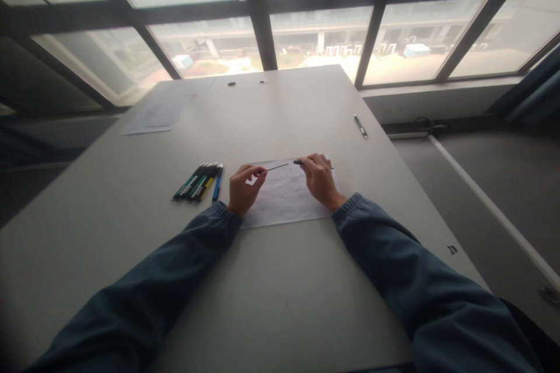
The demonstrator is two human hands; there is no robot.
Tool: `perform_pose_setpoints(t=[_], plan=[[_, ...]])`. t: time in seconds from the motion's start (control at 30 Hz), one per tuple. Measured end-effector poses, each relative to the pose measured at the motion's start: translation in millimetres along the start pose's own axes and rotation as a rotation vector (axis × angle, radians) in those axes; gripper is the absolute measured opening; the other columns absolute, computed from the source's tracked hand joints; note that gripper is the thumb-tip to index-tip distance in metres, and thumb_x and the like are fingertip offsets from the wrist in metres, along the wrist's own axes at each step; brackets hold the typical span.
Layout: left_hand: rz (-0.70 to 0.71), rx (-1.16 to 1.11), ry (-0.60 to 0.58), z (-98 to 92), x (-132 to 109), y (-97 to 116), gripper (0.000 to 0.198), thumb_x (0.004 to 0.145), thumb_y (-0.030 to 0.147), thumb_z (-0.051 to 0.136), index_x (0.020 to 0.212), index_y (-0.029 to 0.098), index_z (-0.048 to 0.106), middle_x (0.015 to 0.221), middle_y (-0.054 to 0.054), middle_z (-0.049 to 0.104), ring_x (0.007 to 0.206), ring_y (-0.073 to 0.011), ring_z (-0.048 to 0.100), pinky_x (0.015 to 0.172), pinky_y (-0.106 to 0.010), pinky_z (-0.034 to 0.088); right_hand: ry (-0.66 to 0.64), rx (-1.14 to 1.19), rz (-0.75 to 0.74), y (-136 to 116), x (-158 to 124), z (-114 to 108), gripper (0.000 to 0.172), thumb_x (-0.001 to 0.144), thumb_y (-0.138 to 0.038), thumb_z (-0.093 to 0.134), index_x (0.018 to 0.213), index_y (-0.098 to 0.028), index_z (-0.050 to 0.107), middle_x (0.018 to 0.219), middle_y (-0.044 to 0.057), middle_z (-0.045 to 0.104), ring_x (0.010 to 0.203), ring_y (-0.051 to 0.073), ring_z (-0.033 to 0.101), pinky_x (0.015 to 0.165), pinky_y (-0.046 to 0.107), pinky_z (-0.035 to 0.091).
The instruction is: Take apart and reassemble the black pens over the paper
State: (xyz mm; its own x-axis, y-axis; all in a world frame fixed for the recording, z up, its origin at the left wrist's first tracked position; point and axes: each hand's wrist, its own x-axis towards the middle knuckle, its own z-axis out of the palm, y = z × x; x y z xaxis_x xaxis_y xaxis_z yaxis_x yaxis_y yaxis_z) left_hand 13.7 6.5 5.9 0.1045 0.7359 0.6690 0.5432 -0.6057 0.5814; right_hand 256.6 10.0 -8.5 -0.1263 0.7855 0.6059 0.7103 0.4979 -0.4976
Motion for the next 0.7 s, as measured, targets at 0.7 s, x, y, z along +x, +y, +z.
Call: perform_pose_setpoints(t=[0.7], plan=[[0.149,-0.027,-0.144,1.5,1.4,8.0,0.011,0.092,0.03,0.068,0.087,0.022,0.074,0.083,-0.005,0.074,0.08,-0.0178,0.063,0.079,-0.035,0.055,-0.228,-0.059,-0.265,-26.5,-5.4,-5.2,0.039,0.102,-0.017,0.043,0.135,-0.025,0.062,0.106,0.011,0.063,0.1,0.027,0.052,0.085,0.042,0.038]])
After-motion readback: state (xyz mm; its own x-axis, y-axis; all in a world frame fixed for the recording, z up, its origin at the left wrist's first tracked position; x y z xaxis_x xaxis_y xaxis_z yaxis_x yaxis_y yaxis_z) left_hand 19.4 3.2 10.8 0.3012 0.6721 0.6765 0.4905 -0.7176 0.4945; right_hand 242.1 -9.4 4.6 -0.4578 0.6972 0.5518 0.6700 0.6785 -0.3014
